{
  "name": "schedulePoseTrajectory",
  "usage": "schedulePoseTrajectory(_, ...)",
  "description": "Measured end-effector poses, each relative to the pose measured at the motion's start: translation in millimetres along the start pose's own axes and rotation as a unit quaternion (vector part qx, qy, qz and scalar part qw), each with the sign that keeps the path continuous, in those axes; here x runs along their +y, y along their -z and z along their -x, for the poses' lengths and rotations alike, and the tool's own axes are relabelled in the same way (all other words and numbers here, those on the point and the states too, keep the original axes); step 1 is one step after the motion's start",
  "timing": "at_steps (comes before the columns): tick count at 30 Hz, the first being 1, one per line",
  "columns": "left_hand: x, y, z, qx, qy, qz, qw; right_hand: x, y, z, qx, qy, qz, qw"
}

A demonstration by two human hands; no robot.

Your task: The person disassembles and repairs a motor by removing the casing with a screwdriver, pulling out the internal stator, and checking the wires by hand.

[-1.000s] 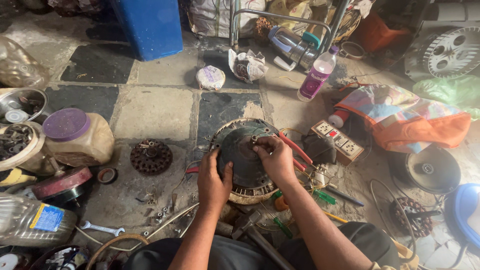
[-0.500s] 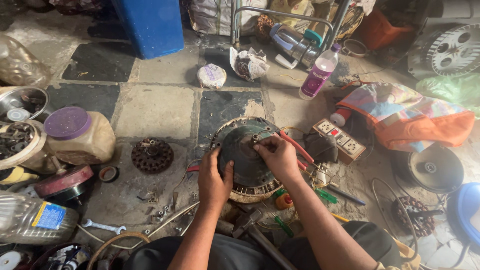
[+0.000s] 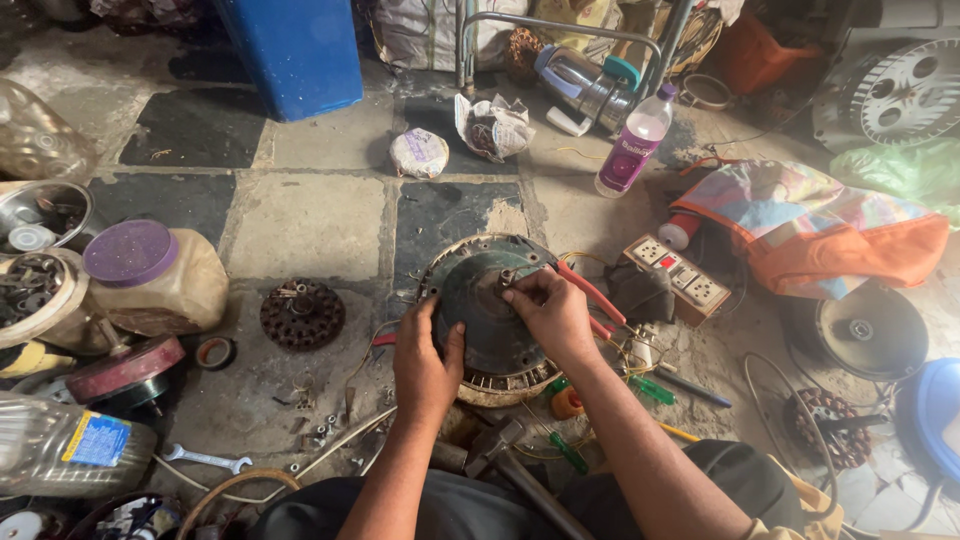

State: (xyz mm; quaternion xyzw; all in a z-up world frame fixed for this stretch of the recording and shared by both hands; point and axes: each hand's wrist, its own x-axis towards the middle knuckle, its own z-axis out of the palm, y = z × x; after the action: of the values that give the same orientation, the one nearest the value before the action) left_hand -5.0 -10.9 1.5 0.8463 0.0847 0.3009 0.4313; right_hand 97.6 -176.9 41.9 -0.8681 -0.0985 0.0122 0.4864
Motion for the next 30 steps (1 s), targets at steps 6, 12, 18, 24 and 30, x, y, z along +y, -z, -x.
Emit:
schedulePoseTrajectory(6, -2, -2, 0, -0.001, 0.003, -0.007, 1.000, 6, -6, 3, 0.037, 0.017, -0.084, 0.996)
schedulePoseTrajectory(12, -1, -2, 0, 0.007, -0.006, -0.007, 1.000, 1, -5, 7, 0.058, 0.124, -0.018, 0.990)
schedulePoseTrajectory(18, 1, -1, 1, 0.004, 0.011, -0.005, 1.000, -3, -1, 5, 0.046, 0.040, -0.010, 0.998)
schedulePoseTrajectory(24, -3, -3, 1, 0.005, 0.008, -0.012, 1.000, 2, 4, 1, -0.009, 0.024, -0.012, 1.000)
schedulePoseTrajectory(30, 16, 4, -5, 0.032, -0.051, -0.070, 0.996, 7, 0, -1, -0.009, 0.030, -0.060, 0.998)
